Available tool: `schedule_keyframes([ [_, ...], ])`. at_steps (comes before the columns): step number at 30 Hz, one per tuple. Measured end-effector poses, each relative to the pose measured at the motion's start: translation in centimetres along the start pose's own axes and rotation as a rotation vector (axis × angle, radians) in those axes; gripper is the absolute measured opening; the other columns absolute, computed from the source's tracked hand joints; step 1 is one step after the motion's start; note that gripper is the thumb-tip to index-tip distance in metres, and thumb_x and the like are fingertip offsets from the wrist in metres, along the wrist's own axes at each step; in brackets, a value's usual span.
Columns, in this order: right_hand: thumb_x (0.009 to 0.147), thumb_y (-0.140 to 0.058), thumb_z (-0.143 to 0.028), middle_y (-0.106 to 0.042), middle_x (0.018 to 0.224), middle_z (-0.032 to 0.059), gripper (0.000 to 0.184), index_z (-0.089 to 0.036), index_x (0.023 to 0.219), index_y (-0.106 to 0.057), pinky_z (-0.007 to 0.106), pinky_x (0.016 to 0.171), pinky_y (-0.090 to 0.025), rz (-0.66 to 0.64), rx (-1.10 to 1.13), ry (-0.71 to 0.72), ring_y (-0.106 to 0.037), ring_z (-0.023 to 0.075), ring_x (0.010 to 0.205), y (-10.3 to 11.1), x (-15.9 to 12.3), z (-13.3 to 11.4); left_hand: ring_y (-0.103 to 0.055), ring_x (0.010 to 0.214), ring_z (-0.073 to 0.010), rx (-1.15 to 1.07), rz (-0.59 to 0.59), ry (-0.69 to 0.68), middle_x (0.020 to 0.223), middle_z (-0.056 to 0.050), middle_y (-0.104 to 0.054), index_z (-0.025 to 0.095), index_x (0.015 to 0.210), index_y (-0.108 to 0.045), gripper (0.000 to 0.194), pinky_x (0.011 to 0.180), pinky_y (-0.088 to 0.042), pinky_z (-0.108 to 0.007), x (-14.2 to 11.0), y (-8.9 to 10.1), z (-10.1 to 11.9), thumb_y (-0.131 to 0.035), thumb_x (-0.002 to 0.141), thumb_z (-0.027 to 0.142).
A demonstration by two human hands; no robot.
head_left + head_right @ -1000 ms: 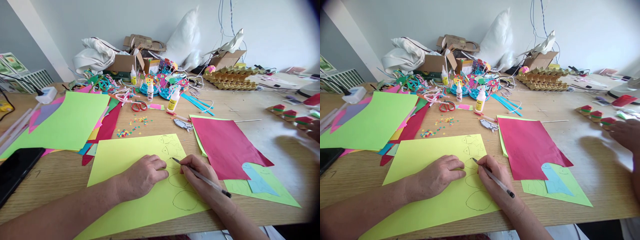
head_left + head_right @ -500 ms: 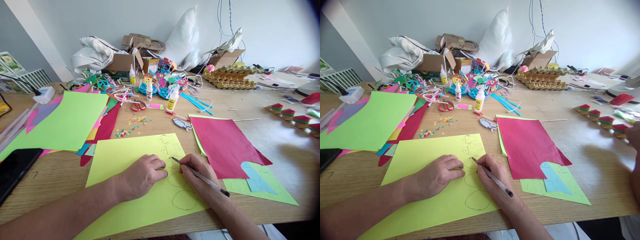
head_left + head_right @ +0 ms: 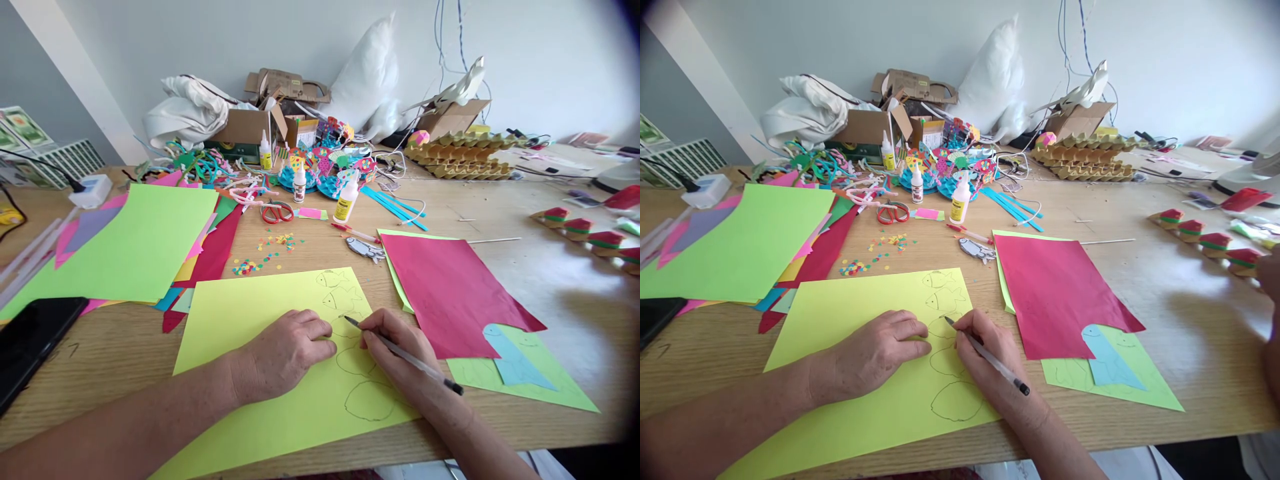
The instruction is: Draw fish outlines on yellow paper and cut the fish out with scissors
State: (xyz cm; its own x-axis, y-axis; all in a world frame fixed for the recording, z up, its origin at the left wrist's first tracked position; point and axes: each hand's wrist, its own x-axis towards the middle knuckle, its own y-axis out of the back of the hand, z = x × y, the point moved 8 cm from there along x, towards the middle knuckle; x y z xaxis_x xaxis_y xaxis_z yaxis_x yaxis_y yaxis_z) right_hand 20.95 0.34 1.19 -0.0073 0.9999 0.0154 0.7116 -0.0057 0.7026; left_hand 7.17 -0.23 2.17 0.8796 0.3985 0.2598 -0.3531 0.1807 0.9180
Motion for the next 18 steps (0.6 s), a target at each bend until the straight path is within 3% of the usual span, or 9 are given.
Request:
schedule_keyframes([
  [18,0.079,-0.043,-0.024,-0.062,0.061,-0.0011,0.009,-0.023,0.077,-0.052,0.027,0.052,-0.042,0.041,0.015,-0.028,-0.057,0.0172,0.056,0.39,-0.19,0.37,-0.051,0.092,-0.0194,0.013,-0.017,0.000,0.100,-0.006,-0.061,0.017,0.095,-0.061,0.022,0.081,-0.041,-0.032,0.11,0.22,0.11,-0.041,0.089,0.010],
])
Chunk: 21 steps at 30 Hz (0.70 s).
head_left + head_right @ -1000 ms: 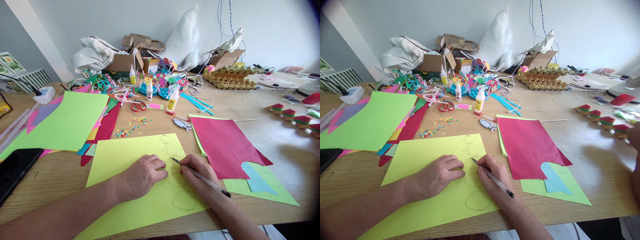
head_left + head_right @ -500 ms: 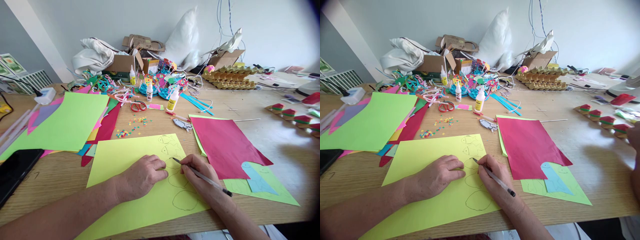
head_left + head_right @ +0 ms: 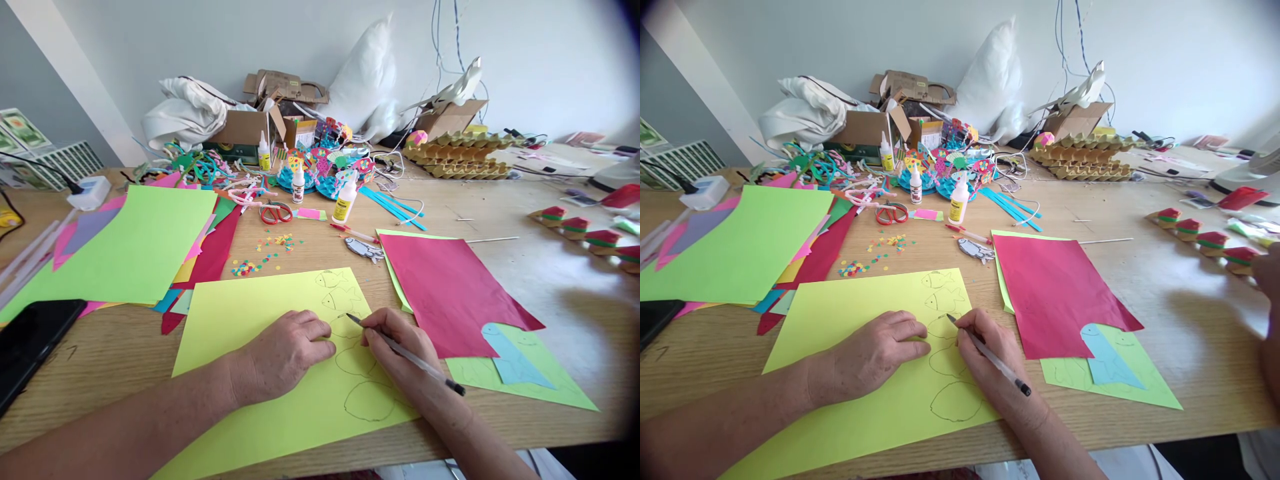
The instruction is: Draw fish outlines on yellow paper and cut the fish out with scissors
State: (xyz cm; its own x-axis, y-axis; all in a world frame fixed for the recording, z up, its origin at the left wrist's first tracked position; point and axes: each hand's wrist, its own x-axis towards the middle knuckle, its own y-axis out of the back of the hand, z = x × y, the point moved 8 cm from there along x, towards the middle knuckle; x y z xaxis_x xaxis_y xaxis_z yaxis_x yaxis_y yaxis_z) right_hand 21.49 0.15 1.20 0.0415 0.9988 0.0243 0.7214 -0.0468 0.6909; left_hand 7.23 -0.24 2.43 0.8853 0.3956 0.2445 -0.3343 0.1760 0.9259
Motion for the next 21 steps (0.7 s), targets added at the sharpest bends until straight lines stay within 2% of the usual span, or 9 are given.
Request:
schedule_keyframes([
  [14,0.079,-0.044,-0.022,-0.063,0.061,-0.0024,0.008,-0.023,0.076,-0.051,0.026,0.051,-0.041,-0.011,-0.020,0.037,-0.056,0.0158,0.054,-0.09,0.07,-0.43,-0.052,0.091,-0.0191,0.006,0.007,0.003,0.097,-0.006,-0.061,0.017,0.094,-0.061,0.021,0.081,-0.041,-0.032,0.01,0.05,0.02,-0.043,0.089,0.010],
  [21,0.079,-0.044,-0.022,-0.062,0.061,-0.0022,0.008,-0.023,0.077,-0.051,0.026,0.051,-0.041,-0.023,0.009,0.010,-0.055,0.0158,0.054,-0.14,-0.10,-0.10,-0.052,0.091,-0.0190,-0.007,0.007,0.013,0.098,-0.006,-0.061,0.017,0.093,-0.061,0.021,0.081,-0.041,-0.031,0.05,0.15,0.05,-0.042,0.090,0.010],
])
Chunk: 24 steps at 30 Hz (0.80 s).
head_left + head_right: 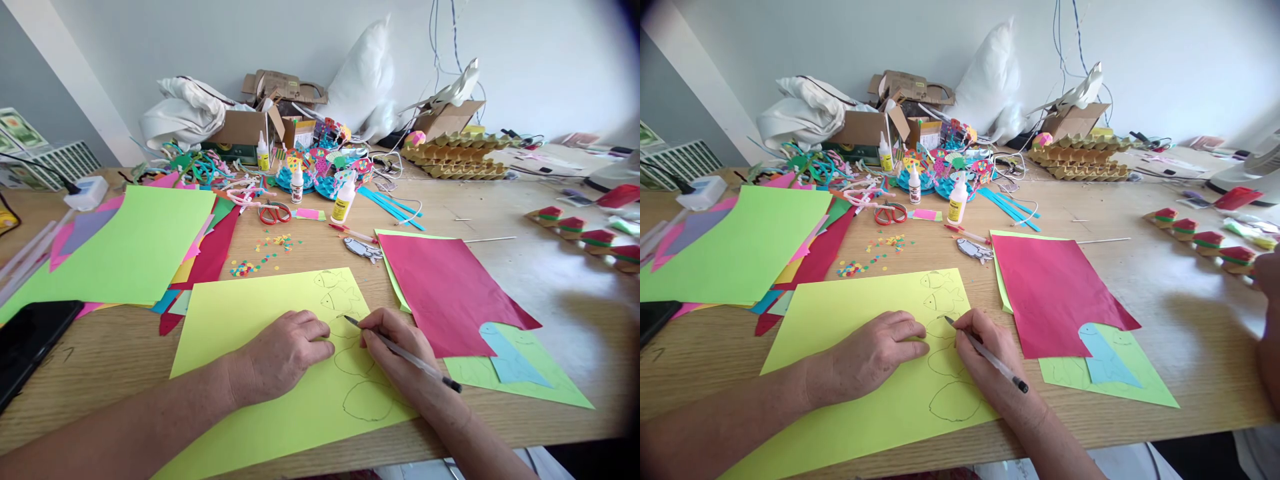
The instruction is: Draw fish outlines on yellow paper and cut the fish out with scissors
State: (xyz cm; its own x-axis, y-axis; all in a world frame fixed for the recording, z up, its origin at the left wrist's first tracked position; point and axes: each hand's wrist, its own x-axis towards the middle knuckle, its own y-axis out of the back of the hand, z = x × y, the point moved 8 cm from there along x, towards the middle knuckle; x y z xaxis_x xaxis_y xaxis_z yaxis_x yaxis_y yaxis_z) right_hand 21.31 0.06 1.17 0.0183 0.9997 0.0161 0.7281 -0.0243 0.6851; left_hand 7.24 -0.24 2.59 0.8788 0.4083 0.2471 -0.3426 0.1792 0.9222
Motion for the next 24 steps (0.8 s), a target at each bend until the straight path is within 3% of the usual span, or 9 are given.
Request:
schedule_keyframes([
  [24,0.078,-0.044,-0.024,-0.062,0.062,-0.0012,0.008,-0.023,0.076,-0.052,0.028,0.052,-0.041,0.007,0.032,-0.021,-0.054,0.0170,0.055,0.03,0.13,0.33,-0.051,0.091,-0.0189,0.003,-0.017,0.001,0.098,-0.006,-0.060,0.017,0.094,-0.061,0.021,0.081,-0.041,-0.031,-0.01,-0.09,-0.04,-0.043,0.089,0.009],
])
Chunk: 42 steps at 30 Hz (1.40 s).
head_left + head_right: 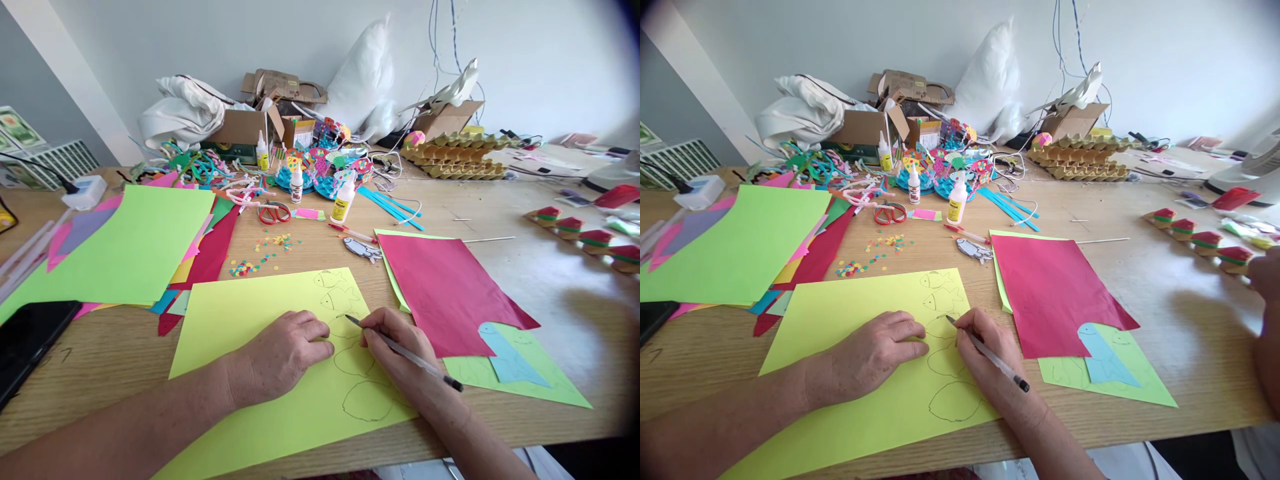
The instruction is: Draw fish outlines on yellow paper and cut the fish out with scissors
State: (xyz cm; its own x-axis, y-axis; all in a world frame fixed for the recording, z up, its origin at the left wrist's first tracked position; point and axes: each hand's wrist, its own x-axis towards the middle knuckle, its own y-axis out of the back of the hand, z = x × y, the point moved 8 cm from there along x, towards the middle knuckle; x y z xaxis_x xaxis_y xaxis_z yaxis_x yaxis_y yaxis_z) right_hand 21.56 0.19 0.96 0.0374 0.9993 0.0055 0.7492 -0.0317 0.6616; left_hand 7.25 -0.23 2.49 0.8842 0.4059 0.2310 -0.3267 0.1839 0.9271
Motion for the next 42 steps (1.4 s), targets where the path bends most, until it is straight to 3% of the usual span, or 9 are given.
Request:
schedule_keyframes([
  [6,0.076,-0.044,-0.025,-0.062,0.062,-0.0004,0.009,-0.023,0.077,-0.052,0.029,0.053,-0.041,0.026,0.012,-0.046,-0.056,0.0187,0.058,0.12,0.16,0.54,-0.051,0.090,-0.0186,-0.004,0.004,0.002,0.098,-0.006,-0.060,0.017,0.094,-0.061,0.021,0.081,-0.041,-0.031,0.03,0.04,0.00,-0.042,0.089,0.009],
  [42,0.077,-0.044,-0.021,-0.061,0.061,-0.0017,0.007,-0.024,0.076,-0.051,0.027,0.051,-0.041,0.022,-0.010,0.001,-0.054,0.0163,0.055,0.18,-0.02,0.17,-0.051,0.090,-0.0186,-0.005,0.003,0.003,0.098,-0.006,-0.061,0.017,0.094,-0.062,0.022,0.081,-0.041,-0.031,0.04,0.17,0.07,-0.042,0.089,0.009],
])
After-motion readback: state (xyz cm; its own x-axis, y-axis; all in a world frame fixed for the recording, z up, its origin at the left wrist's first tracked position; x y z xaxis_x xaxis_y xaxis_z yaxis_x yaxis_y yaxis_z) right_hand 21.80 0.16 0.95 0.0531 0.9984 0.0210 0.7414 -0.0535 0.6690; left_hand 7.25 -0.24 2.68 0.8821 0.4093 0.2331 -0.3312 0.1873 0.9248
